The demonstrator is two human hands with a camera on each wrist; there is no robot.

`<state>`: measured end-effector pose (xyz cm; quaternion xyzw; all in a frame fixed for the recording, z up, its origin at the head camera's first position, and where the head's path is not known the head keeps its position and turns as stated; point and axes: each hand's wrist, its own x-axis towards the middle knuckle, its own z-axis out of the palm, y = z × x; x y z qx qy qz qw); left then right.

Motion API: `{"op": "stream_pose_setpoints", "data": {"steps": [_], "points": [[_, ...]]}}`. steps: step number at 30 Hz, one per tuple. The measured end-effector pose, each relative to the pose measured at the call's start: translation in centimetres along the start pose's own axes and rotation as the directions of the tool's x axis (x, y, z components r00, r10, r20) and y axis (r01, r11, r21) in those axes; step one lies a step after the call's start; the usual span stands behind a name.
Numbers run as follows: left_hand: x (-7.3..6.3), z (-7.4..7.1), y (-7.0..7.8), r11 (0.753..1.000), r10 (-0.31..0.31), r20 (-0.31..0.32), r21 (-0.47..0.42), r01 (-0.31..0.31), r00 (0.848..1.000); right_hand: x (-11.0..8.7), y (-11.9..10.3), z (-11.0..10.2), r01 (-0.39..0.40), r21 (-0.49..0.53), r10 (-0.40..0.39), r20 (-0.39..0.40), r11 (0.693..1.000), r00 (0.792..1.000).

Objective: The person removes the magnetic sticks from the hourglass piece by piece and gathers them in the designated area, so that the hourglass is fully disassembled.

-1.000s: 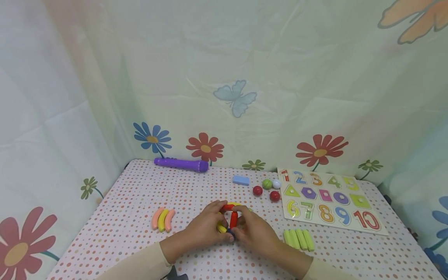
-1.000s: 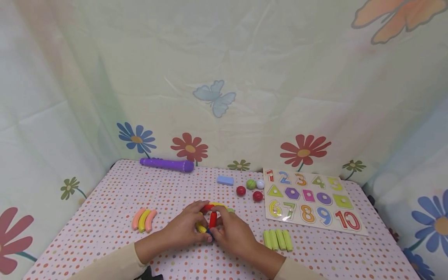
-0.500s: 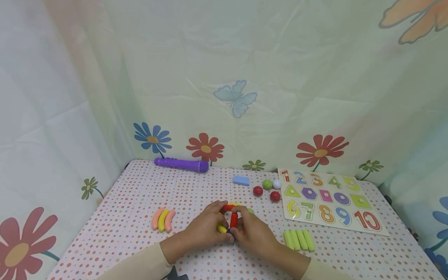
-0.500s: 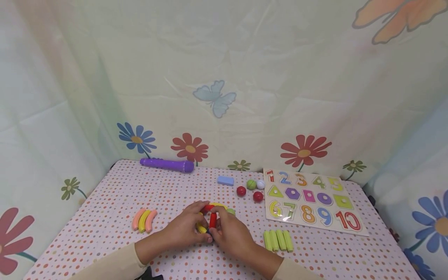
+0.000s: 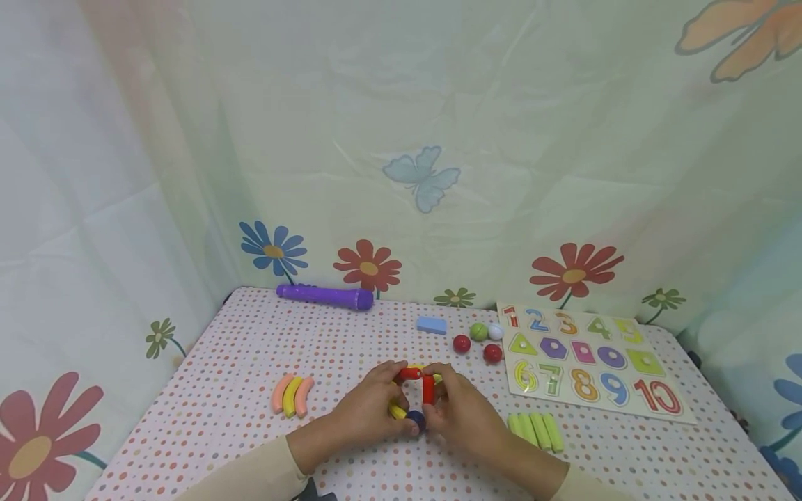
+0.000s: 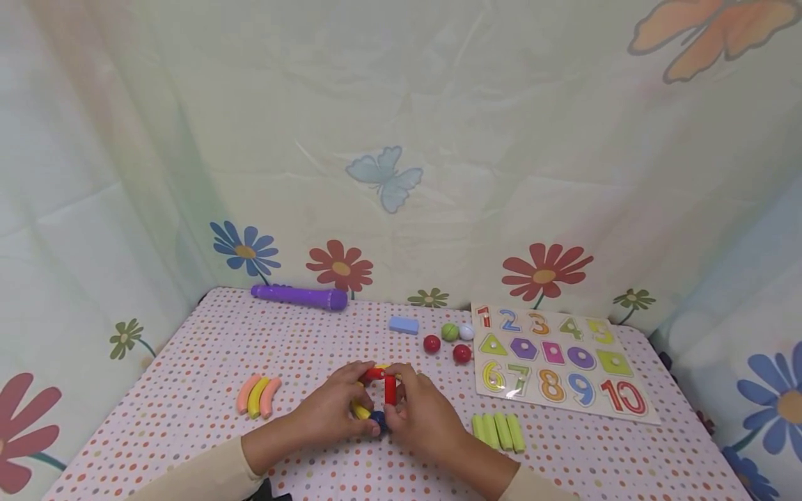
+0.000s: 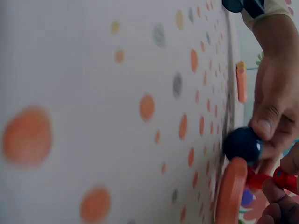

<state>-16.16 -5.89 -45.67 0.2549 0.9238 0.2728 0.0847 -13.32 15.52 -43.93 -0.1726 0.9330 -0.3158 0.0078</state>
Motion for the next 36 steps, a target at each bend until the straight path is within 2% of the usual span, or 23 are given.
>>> {"op": "stream_pose_setpoints", "data": {"steps": [6,11,14,19,24,30,36], "points": [[0.0,0.0,0.0,1.000,-0.003,0.004,0.002,0.003,1.000,-0.5,1.2,-1.9,-0.079,0.041,0.079,-0.006,0.996,0.997],[0.0,0.0,0.0,1.000,-0.011,0.010,-0.007,0.011,1.000,-1.1,2.4,-3.3,-0.147,-0.034,0.147,0.008,0.989,0.989],[-0.1,-0.1,0.0,1.000,-0.012,0.013,-0.010,0.012,1.000,-1.7,3.1,-3.9,-0.155,-0.112,0.158,0.013,0.982,0.987],[-0.1,-0.1,0.0,1.000,-0.014,0.022,-0.018,0.015,1.000,-2.7,4.7,-4.9,-0.096,-0.231,0.101,0.009,0.968,0.995],[-0.1,-0.1,0.0,1.000,-0.019,0.028,-0.023,0.020,0.999,-3.4,6.3,-5.7,-0.020,-0.282,0.036,0.051,0.959,0.998],[-0.1,-0.2,0.0,1.000,-0.019,0.027,-0.021,0.020,0.999,-4.2,7.8,-6.1,-0.010,-0.288,0.055,0.151,0.957,0.987],[-0.1,-0.1,0.0,0.999,-0.025,0.032,-0.027,0.026,0.999,-4.8,8.7,-6.3,-0.004,-0.300,0.063,0.188,0.954,0.980]]}}
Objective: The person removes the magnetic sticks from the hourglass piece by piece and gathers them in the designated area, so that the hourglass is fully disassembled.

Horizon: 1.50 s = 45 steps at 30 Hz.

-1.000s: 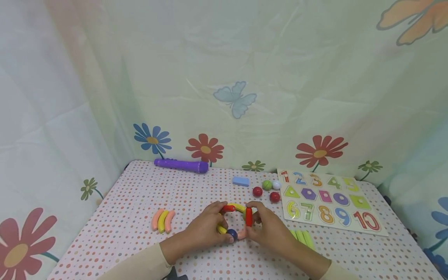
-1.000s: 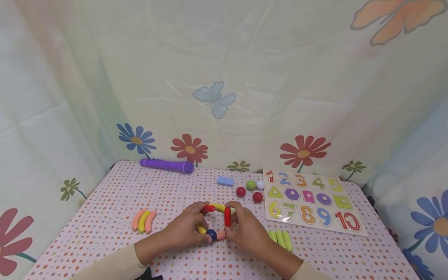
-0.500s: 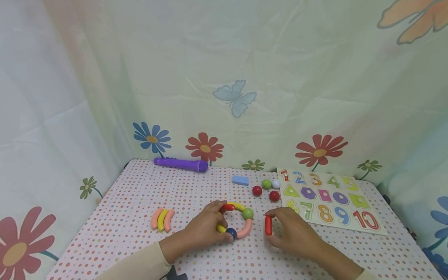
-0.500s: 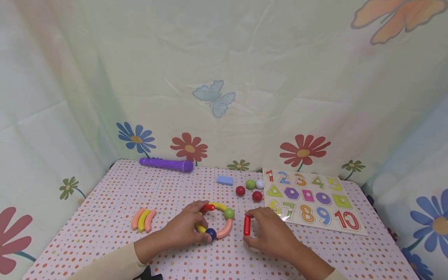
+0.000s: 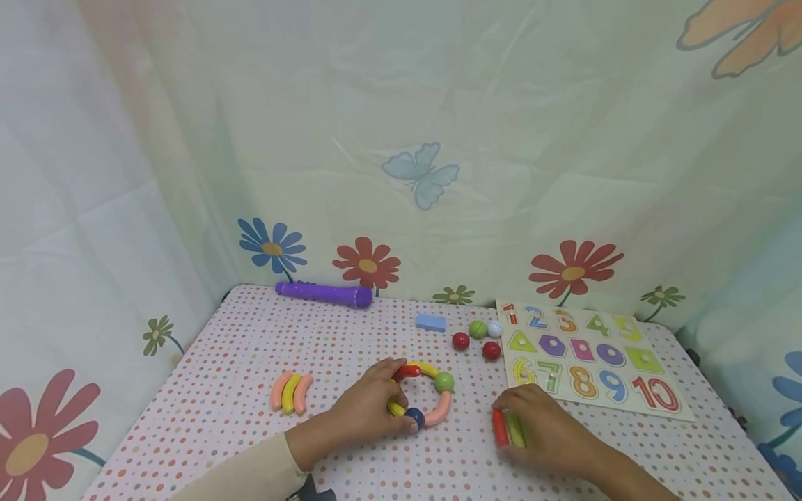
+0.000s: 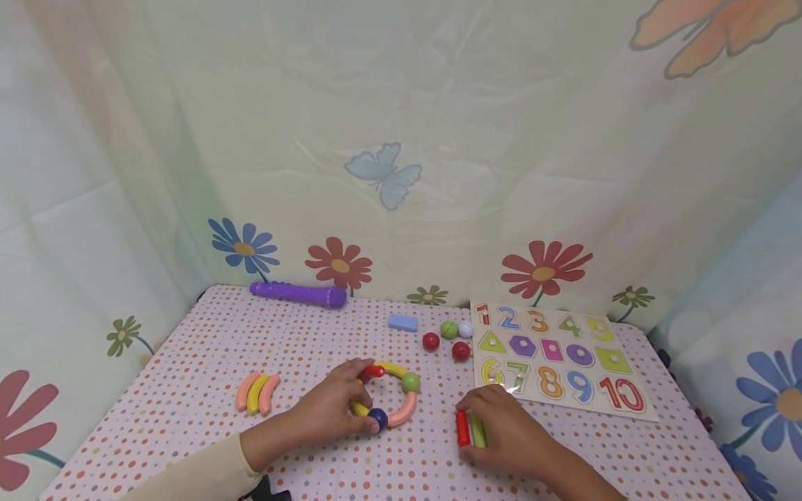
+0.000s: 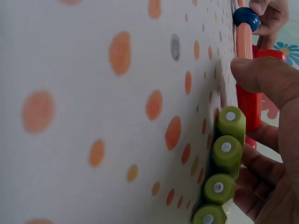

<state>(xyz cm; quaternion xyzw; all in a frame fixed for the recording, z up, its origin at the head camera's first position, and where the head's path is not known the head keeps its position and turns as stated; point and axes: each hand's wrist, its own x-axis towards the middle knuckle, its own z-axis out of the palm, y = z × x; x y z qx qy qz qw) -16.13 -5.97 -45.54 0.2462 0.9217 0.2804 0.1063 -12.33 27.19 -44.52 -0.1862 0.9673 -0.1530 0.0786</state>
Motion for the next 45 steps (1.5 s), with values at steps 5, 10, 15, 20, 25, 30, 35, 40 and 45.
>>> {"op": "stream_pose_setpoints", "data": {"steps": [5,10,15,20,25,30,35,40,45], "points": [[0.0,0.1,0.0,1.000,0.009,-0.005,-0.001,-0.009,1.000,-0.4,0.7,0.1,-0.010,0.017,0.010,0.007,1.000,1.000],[-0.1,0.1,-0.1,1.000,0.015,-0.016,-0.003,-0.015,1.000,-0.6,1.1,0.3,-0.001,0.028,0.001,0.007,1.000,1.000],[-0.1,0.0,-0.1,1.000,0.009,-0.012,-0.008,-0.009,1.000,-0.5,1.1,0.2,-0.003,0.037,0.002,0.018,0.999,1.000],[-0.1,0.0,0.0,1.000,0.011,-0.010,-0.004,-0.011,1.000,-0.1,0.5,-0.4,-0.018,0.024,0.017,0.030,1.000,0.999],[-0.1,-0.2,-0.1,1.000,0.024,-0.005,-0.011,-0.024,1.000,1.0,-0.9,-1.0,0.007,0.029,-0.005,-0.061,1.000,0.998],[-0.1,-0.3,-0.4,0.999,0.040,0.001,-0.024,-0.040,0.999,2.8,-2.7,-1.1,0.046,0.038,-0.039,-0.166,0.998,0.985],[-0.1,-0.4,-0.5,0.998,0.035,-0.044,-0.047,-0.037,0.998,4.5,-4.3,-0.9,0.091,0.041,-0.080,-0.224,0.995,0.971],[0.0,-0.8,-0.4,0.999,0.011,-0.132,-0.051,-0.018,0.991,5.9,-5.7,-0.4,0.094,0.076,-0.074,-0.241,0.993,0.968],[0.5,-1.0,-0.7,0.997,-0.047,-0.169,-0.072,0.035,0.985,7.0,-7.0,0.1,0.089,0.101,-0.063,-0.243,0.991,0.968]]}}
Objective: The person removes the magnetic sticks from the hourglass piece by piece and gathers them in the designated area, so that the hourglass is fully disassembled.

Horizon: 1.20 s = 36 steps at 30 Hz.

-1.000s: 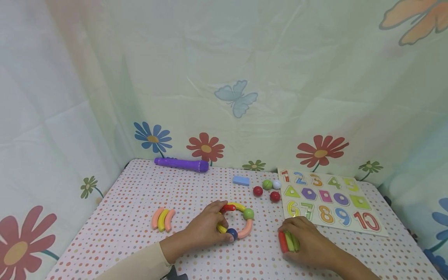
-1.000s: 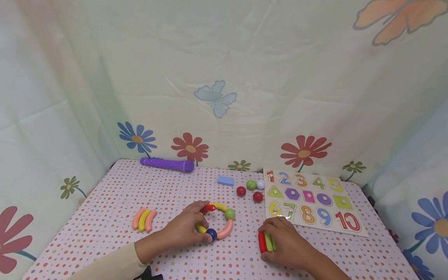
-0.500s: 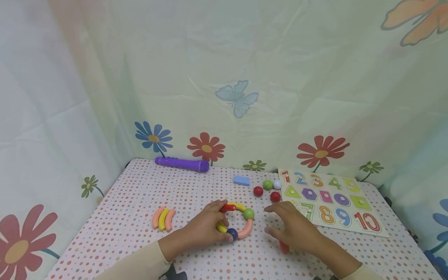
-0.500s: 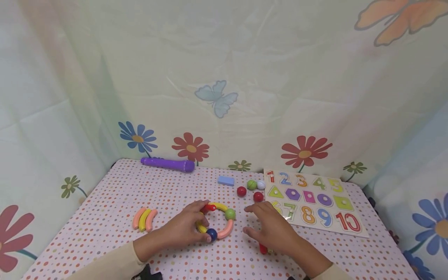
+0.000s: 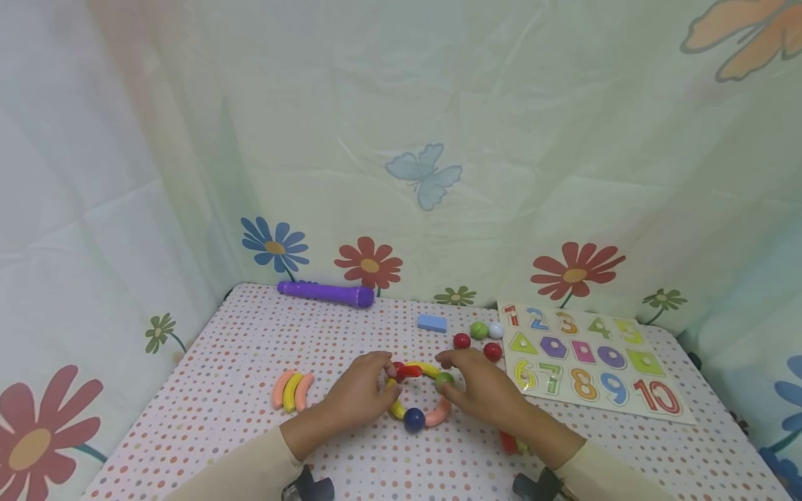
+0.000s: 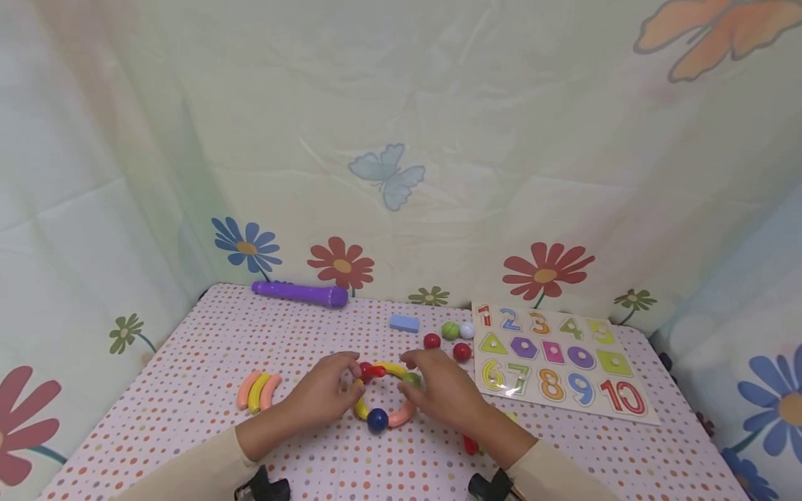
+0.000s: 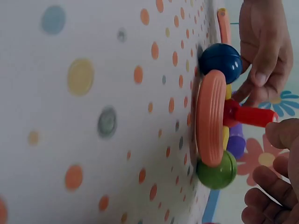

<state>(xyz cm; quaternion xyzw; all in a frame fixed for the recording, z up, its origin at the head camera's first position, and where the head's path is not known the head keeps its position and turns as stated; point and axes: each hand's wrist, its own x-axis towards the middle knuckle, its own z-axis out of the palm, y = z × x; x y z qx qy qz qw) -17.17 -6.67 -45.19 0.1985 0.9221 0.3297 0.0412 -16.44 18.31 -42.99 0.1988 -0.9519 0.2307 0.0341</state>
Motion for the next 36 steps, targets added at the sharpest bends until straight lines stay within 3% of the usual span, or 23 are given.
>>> {"op": "stream_pose_setpoints", "data": {"steps": [5,12,17,23,36], "points": [[0.7,0.2,-0.4,0.996,-0.068,0.002,0.060,0.068,0.998,0.7,-1.2,0.7,0.002,0.004,-0.002,0.010,1.000,1.000],[1.5,0.2,-0.1,0.993,-0.032,-0.018,0.113,0.034,0.999,1.5,-2.2,1.7,0.002,0.006,-0.002,0.022,1.000,1.000],[1.7,0.3,0.1,0.992,-0.048,-0.036,0.118,0.052,0.998,1.8,-2.8,2.2,0.016,-0.010,-0.016,0.033,1.000,0.999],[1.7,0.5,0.3,0.989,-0.074,-0.058,0.124,0.081,0.996,1.7,-2.9,2.4,0.054,-0.044,-0.055,-0.013,0.998,0.998],[1.9,0.6,0.6,0.986,-0.093,-0.074,0.129,0.102,0.993,1.5,-2.3,2.4,0.056,-0.010,-0.056,-0.024,0.998,0.998]]}}
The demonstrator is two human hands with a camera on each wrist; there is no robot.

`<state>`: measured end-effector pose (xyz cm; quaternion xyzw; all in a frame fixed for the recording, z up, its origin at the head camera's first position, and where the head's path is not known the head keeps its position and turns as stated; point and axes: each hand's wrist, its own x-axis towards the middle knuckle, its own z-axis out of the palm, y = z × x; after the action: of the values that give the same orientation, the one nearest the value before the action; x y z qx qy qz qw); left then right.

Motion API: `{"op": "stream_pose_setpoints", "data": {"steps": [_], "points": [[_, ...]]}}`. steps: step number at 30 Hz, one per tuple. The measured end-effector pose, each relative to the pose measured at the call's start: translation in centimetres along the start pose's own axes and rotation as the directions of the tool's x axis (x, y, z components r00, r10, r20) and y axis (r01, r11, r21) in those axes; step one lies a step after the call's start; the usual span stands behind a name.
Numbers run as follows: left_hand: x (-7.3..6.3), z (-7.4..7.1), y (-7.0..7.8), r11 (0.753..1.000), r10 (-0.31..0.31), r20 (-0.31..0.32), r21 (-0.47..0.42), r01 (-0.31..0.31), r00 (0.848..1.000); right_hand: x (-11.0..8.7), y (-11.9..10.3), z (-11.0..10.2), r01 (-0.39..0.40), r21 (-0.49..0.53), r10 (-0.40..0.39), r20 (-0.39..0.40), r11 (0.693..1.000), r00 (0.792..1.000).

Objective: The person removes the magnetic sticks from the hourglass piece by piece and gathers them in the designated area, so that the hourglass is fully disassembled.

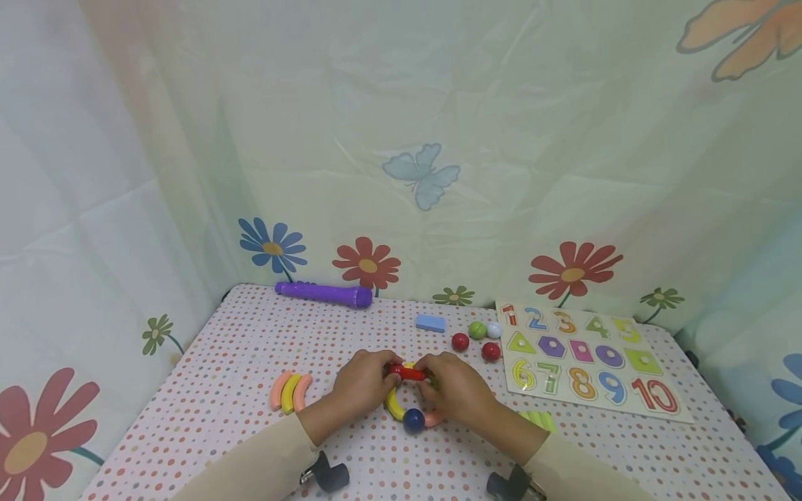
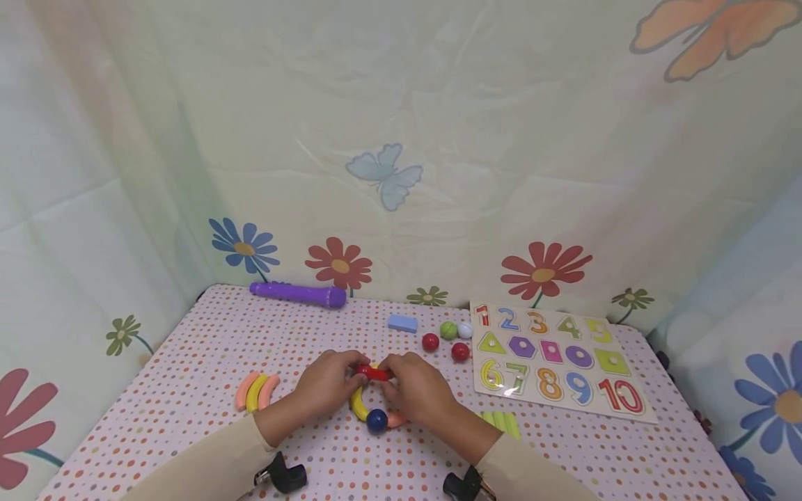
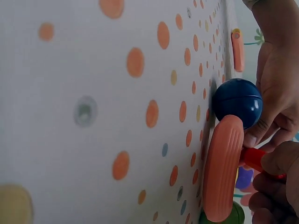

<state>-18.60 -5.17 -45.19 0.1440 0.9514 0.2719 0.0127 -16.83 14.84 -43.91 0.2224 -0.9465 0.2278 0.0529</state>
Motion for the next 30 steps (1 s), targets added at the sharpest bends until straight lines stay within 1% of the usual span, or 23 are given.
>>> {"op": "stream_pose_setpoints", "data": {"steps": [4,7,11,15,17,24,30], "points": [[0.0,0.0,0.1,1.000,0.004,0.000,0.004,-0.004,1.000,-0.1,-0.1,-0.2,-0.019,0.013,0.018,0.021,1.000,1.000],[0.1,-0.1,0.1,1.000,0.002,0.001,0.002,-0.002,1.000,-0.1,-0.3,-0.8,-0.066,0.036,0.065,0.028,0.997,0.997],[0.1,-0.1,0.2,1.000,-0.002,0.008,-0.003,0.002,1.000,-0.4,-0.2,-1.9,-0.145,0.072,0.144,0.020,0.987,0.989],[0.1,0.0,0.1,1.000,-0.011,0.011,0.006,0.011,1.000,-1.0,0.7,-2.8,-0.184,0.054,0.183,0.013,0.982,0.983],[0.1,0.1,0.1,1.000,-0.018,0.012,0.013,0.018,1.000,-1.5,1.4,-3.3,-0.191,0.031,0.191,0.004,0.981,0.982],[0.1,-0.1,0.2,1.000,-0.026,0.016,0.015,0.026,1.000,-3.6,3.8,-5.1,-0.159,-0.044,0.155,-0.076,0.986,0.985],[0.0,-0.1,0.3,0.999,-0.033,0.025,0.015,0.033,0.999,-5.9,5.7,-7.0,-0.184,-0.077,0.175,-0.113,0.980,0.978]]}}
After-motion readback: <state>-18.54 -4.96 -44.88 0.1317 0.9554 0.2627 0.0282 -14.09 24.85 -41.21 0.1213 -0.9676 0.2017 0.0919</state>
